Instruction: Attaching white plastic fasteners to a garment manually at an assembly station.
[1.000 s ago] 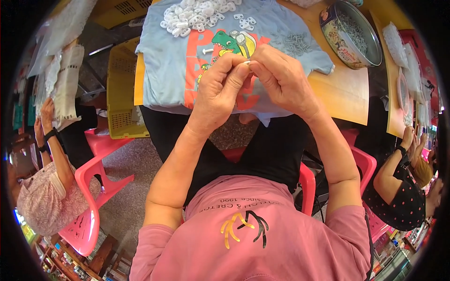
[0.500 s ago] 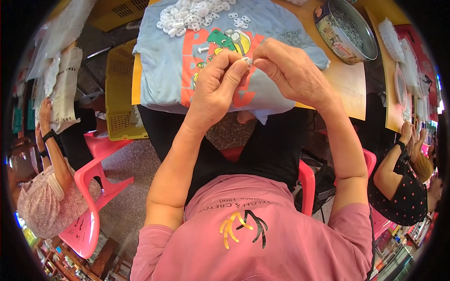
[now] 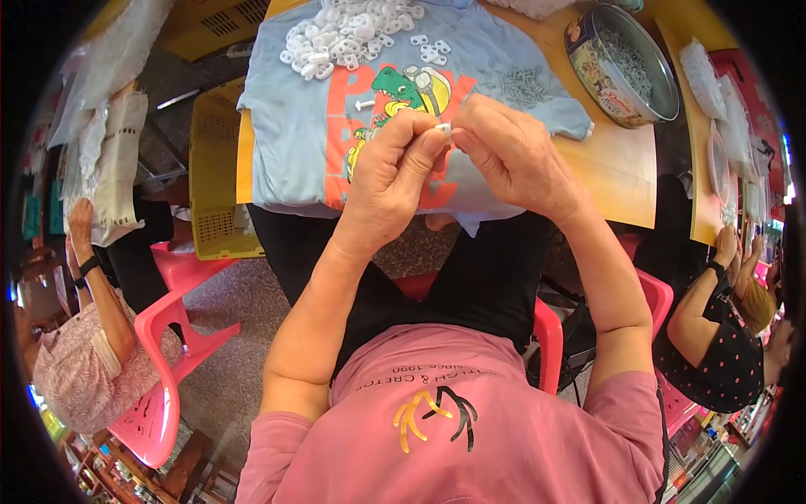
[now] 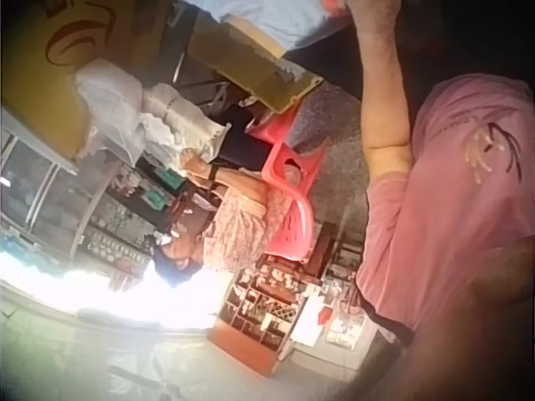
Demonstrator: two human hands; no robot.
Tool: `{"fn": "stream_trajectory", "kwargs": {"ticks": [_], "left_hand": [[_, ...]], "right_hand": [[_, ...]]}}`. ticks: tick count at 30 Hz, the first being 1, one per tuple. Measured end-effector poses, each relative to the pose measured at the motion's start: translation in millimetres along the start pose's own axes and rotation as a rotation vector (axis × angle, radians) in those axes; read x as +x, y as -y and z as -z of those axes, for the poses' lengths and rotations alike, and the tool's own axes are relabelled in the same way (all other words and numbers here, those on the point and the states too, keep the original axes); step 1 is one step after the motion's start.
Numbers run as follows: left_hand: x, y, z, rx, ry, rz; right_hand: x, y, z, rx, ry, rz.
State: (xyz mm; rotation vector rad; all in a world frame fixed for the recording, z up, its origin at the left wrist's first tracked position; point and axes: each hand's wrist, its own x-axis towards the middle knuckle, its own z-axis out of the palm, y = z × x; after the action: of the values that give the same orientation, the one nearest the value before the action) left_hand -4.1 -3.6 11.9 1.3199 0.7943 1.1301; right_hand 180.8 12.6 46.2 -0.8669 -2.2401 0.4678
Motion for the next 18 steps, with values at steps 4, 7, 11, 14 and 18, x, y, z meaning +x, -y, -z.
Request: {"fn": "stream_trajectory", "kwargs": {"ticks": [4,7,11,14,18], "left_hand": [[0.3,-1.8,-0.4,0.038,0.027,-0.038],[-0.6,-0.9,-1.9,0.119,0.008,-0.056],[-0.5,0.2,-3.7,0.142,-0.008,-0.064],[1.1,1.7,-4.4,0.078,-0.052,-0.039],[0.0,6.5,-7.2,-0.109,-0.163,-0.033]], "right_hand": [[-3.7,-1.5,-1.4,0.087,-0.005,-0.042],[-4.9,1.8,-1.8,0.14,0.004,-0.094],[-6.1,-0.1,-4.1,0.159,0.01,-0.162],[1.6,3.3,-5.3,0.18,-0.002,-0.207],[23.4,-1.7,9.3,0.266,0.16,-0.305]]}}
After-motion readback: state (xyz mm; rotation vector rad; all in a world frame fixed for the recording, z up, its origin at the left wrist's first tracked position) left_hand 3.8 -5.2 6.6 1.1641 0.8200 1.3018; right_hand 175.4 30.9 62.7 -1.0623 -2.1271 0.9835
